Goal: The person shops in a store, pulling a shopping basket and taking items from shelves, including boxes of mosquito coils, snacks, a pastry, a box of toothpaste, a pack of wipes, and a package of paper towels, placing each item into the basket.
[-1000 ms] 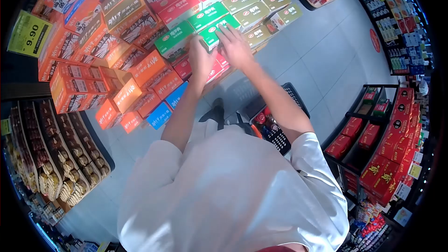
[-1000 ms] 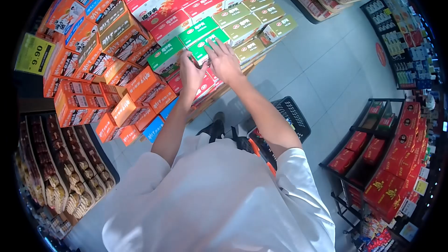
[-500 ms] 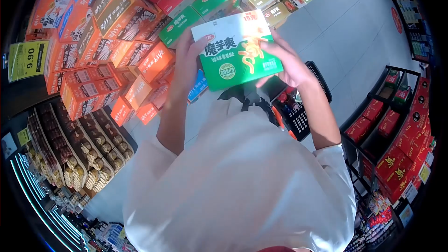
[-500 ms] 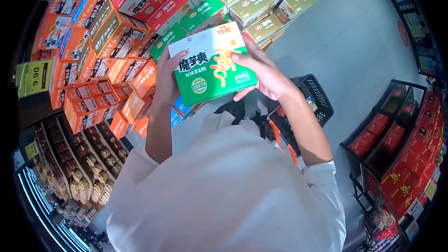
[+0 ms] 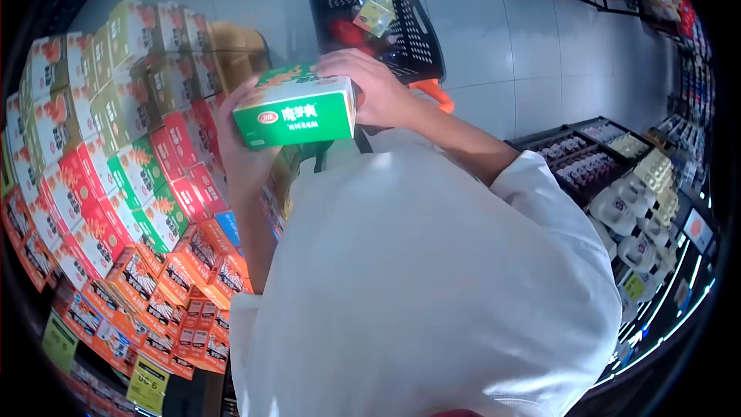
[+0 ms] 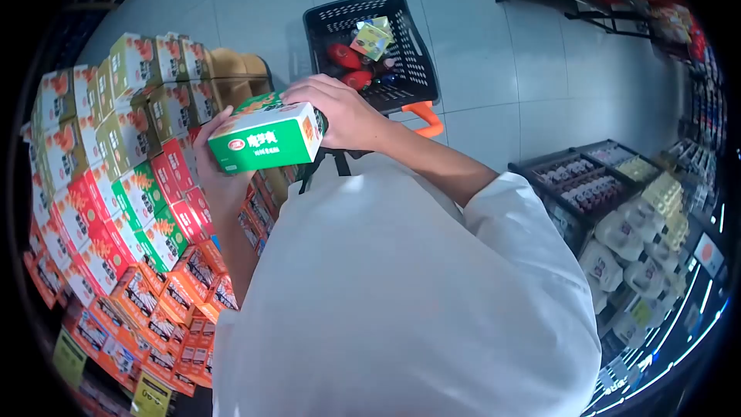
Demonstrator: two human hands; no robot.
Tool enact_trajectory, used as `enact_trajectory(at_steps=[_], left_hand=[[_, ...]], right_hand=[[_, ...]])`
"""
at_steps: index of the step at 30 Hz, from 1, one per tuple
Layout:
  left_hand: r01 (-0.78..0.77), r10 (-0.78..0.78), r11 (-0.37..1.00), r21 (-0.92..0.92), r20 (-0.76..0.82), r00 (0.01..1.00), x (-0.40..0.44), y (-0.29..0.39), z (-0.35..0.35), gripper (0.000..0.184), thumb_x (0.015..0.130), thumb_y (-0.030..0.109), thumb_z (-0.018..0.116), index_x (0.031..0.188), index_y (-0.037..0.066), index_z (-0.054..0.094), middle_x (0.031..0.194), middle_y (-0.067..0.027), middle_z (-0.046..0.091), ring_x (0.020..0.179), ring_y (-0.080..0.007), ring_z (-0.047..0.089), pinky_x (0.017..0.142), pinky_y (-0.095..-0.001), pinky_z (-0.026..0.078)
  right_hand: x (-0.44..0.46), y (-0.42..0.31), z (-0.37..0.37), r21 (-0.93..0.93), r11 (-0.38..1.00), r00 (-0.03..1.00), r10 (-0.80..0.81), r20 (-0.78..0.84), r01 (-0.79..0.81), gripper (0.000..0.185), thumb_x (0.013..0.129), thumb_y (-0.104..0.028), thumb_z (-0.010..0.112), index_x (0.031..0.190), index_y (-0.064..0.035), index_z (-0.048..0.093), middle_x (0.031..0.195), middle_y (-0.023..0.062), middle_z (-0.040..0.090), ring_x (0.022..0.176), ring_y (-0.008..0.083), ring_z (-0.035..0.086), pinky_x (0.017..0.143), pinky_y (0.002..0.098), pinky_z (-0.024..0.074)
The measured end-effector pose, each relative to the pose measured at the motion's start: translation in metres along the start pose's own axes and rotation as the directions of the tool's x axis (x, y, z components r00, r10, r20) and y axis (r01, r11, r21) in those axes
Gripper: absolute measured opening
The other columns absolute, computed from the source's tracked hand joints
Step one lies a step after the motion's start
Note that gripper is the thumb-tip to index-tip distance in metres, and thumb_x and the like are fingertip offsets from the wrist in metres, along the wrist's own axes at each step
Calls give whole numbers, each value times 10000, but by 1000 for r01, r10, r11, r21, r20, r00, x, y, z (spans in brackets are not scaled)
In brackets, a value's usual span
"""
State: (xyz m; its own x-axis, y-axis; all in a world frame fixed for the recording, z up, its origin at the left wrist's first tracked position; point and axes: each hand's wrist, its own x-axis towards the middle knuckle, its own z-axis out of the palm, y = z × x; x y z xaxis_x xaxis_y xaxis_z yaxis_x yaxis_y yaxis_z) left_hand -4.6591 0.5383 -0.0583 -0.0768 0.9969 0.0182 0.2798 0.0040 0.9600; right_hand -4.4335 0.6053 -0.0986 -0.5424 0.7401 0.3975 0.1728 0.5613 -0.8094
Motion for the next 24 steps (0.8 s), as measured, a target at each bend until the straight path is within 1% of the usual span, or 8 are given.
enact_trajectory(at_steps=[1, 2, 4, 7, 9, 11, 20, 24], left_hand=[[-20, 21, 995, -99, 10, 1000, 3, -27, 28, 816, 672, -105, 760, 1359, 41, 344, 1310, -135, 494, 1188, -263, 529, 984, -355, 462], [244, -259, 860, -449, 30, 966, 2, -54, 58, 815, 711, -97, 735, 1389, 55, 309, 1311, -141, 482, 1204, -259, 513, 984, -348, 458], [489, -518, 531, -691, 192, 834, -4, -119, 114, 575, 927, 92, 580, 1425, 74, 294, 1310, -122, 498, 1229, -234, 486, 1017, -412, 408], [801, -731, 540, -258, 328, 598, 4, -156, 206, 634, 912, 362, 616, 1425, 98, 352, 1349, -83, 493, 1232, -213, 467, 1014, -413, 365], [735, -681, 677, -50, 336, 650, 14, -196, 250, 634, 878, 415, 639, 1370, 73, 434, 1291, -102, 535, 1179, -222, 500, 969, -406, 389], [870, -814, 493, -3, 351, 462, 35, -209, 271, 654, 856, 414, 670, 1353, 49, 454, 1261, -108, 554, 1162, -216, 509, 928, -366, 415], [552, -773, 598, 581, 238, 588, 39, -354, 345, 580, 796, 311, 701, 1264, 6, 543, 1148, -265, 581, 1122, -404, 544, 990, -409, 427], [510, -685, 683, 524, 216, 696, 21, -405, 364, 594, 741, 210, 754, 1267, 22, 551, 1233, -206, 544, 1029, -301, 588, 897, -355, 484]], right_hand=[[-25, 13, -12, 19, 970, 970, 242, 28, -243, 560, 639, -130, 816, 1118, -46, 537, 1112, 135, 612, 1054, 280, 599, 841, 374, 486], [-53, 38, -17, 126, 881, 889, 458, 18, -457, 559, 657, -145, 822, 1125, -47, 534, 1108, 128, 615, 1028, 255, 615, 825, 360, 503], [-107, 99, -14, 485, 444, 546, 834, 83, -753, 564, 697, -191, 823, 1155, -63, 520, 1108, 106, 620, 983, 213, 636, 798, 352, 538], [-156, 172, -24, 669, -344, -11, 893, 449, -659, 600, 738, -281, 809, 1216, -117, 484, 1121, 68, 619, 945, 212, 647, 768, 404, 577], [-171, 194, -31, 629, -370, -100, 901, 421, -683, 583, 754, -323, 791, 1215, -136, 488, 1130, 72, 607, 980, 225, 631, 767, 449, 569], [-181, 234, -34, 572, -369, -141, 904, 403, -733, 529, 777, -347, 769, 1202, -155, 521, 1169, 48, 593, 1029, 213, 610, 829, 465, 543], [-207, 404, 21, 18, -319, -318, 947, 30, -948, 952, 641, -376, 840, 1268, 124, 328, 1188, 251, 596, 1067, 307, 627, 886, 362, 508], [-287, 491, 69, 314, -318, -232, 931, 282, -895, 822, 652, -363, 838, 1242, 84, 481, 1148, 198, 631, 1040, 301, 638, 873, 362, 514]])
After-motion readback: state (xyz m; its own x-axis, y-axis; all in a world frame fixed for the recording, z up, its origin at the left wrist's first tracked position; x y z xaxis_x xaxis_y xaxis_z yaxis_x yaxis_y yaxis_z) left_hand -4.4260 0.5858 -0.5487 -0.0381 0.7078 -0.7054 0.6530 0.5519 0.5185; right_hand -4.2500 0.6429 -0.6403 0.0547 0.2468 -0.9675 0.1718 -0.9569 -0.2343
